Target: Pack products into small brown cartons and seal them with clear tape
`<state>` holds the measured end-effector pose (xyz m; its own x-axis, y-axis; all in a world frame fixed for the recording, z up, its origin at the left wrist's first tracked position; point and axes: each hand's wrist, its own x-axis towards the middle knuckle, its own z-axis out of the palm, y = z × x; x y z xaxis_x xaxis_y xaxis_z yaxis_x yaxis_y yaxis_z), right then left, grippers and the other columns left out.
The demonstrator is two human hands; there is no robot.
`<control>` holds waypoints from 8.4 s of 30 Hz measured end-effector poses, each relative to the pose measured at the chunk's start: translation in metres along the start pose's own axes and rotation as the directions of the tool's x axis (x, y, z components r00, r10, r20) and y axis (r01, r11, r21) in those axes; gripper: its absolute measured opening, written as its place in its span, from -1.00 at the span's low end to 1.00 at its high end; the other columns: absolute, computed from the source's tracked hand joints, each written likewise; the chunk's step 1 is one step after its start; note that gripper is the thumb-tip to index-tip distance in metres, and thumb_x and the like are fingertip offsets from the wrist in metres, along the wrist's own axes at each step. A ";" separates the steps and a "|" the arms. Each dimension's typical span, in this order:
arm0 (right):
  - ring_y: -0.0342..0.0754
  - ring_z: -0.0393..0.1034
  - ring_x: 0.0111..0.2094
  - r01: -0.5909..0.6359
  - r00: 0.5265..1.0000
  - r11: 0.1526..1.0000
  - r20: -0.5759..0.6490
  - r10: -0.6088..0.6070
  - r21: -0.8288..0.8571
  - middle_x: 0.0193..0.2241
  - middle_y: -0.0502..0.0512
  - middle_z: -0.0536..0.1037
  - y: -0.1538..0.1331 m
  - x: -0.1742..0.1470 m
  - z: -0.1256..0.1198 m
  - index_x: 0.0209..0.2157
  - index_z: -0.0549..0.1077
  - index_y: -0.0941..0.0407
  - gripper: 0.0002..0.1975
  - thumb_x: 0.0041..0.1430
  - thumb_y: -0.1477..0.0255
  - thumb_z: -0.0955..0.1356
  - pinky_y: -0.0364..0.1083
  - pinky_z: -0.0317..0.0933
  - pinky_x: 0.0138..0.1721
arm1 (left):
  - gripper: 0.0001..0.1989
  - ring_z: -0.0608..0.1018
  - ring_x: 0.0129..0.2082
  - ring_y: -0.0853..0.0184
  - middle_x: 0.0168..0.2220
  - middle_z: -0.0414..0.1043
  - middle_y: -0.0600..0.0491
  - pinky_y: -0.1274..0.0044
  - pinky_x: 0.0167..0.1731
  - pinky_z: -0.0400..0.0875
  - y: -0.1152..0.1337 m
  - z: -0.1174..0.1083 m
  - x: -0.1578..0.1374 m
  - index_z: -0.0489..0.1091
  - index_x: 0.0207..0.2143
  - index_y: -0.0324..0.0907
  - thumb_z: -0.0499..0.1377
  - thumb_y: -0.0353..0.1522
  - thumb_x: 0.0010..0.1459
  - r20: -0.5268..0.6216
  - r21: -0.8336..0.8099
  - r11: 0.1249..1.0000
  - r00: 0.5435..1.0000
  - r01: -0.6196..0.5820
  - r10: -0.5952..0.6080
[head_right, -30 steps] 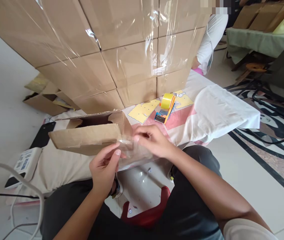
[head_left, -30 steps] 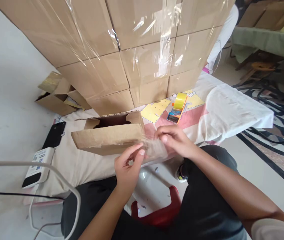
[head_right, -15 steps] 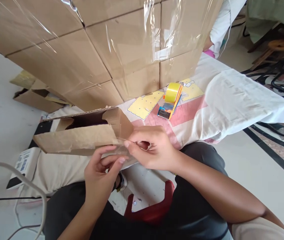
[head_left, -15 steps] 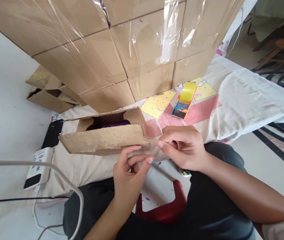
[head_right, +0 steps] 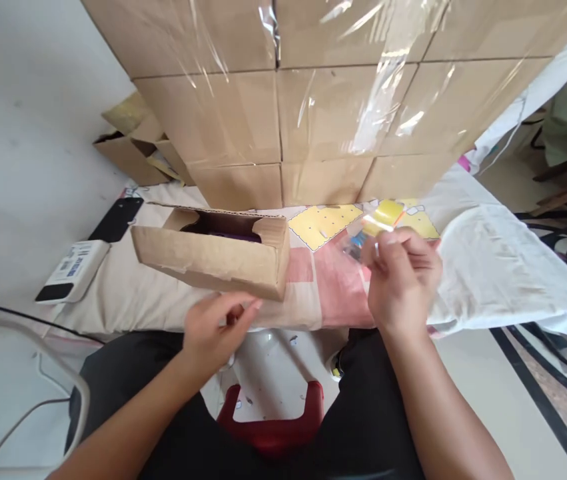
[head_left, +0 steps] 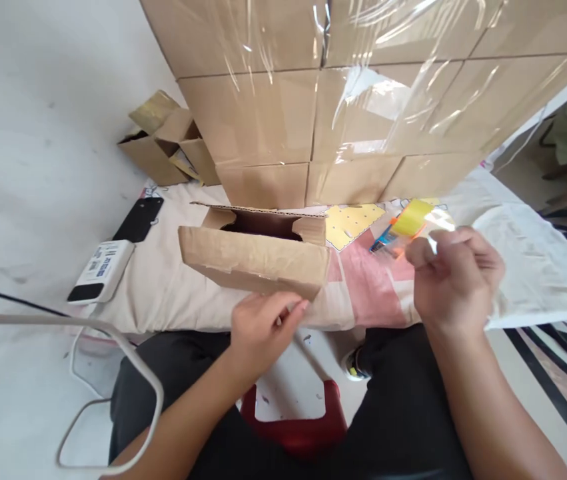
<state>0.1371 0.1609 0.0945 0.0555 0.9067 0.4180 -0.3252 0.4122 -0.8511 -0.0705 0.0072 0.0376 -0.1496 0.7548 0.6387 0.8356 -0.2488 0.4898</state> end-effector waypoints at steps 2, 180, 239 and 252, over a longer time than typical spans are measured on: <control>-0.21 -0.02 -0.62 -0.027 0.990 0.999 0.138 0.030 -0.021 -0.69 -0.12 0.09 0.006 -0.011 0.004 -0.53 0.48 0.08 -0.82 0.11 0.42 0.49 -0.09 -0.12 -0.54 | -0.89 0.35 -0.65 0.48 -0.62 0.35 0.25 0.57 -0.49 0.26 -0.012 -0.016 0.013 0.46 -0.23 -0.12 0.30 -0.43 0.17 -0.168 0.091 0.994 0.982 -0.068 0.083; 0.11 -0.13 0.46 -0.052 0.619 0.866 0.665 0.418 -0.497 0.47 0.25 -0.11 0.016 -0.027 0.049 0.40 -0.63 -0.05 0.33 0.05 0.19 0.50 0.18 -0.06 0.38 | -0.51 0.68 -0.31 0.24 -0.31 0.41 0.13 0.58 -0.48 0.52 -0.012 -0.024 0.137 0.27 -0.09 -0.09 0.42 -0.43 -0.02 0.714 -0.335 0.560 0.592 0.758 -0.373; 0.15 -0.06 0.44 -0.049 0.620 0.857 0.657 0.428 -0.512 0.48 0.14 -0.15 0.019 -0.026 0.046 0.43 -0.52 -0.07 0.28 0.04 0.12 0.49 0.17 0.02 0.37 | -0.59 0.47 -0.53 0.40 -0.37 0.55 0.11 0.58 -0.52 0.24 0.000 -0.020 0.147 0.31 -0.19 -0.08 0.38 -0.27 -0.09 0.611 -0.057 0.833 0.679 0.551 -0.407; 0.10 -0.13 0.46 -0.083 0.633 0.865 0.644 0.429 -0.494 0.46 0.10 -0.03 0.019 -0.022 0.051 0.46 -0.37 -0.06 -0.01 0.22 0.29 0.34 0.19 -0.19 0.42 | -0.81 0.58 -0.37 0.29 -0.37 0.60 0.11 0.50 -0.37 0.29 0.003 -0.029 0.157 0.44 -0.25 -0.08 0.23 -0.20 0.12 0.576 0.042 0.972 0.789 0.231 -0.213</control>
<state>0.0811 0.1439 0.0852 -0.7126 0.6937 0.1044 0.1803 0.3250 -0.9284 -0.1066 0.1071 0.1568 0.0090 0.9983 0.0579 0.8001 -0.0419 0.5984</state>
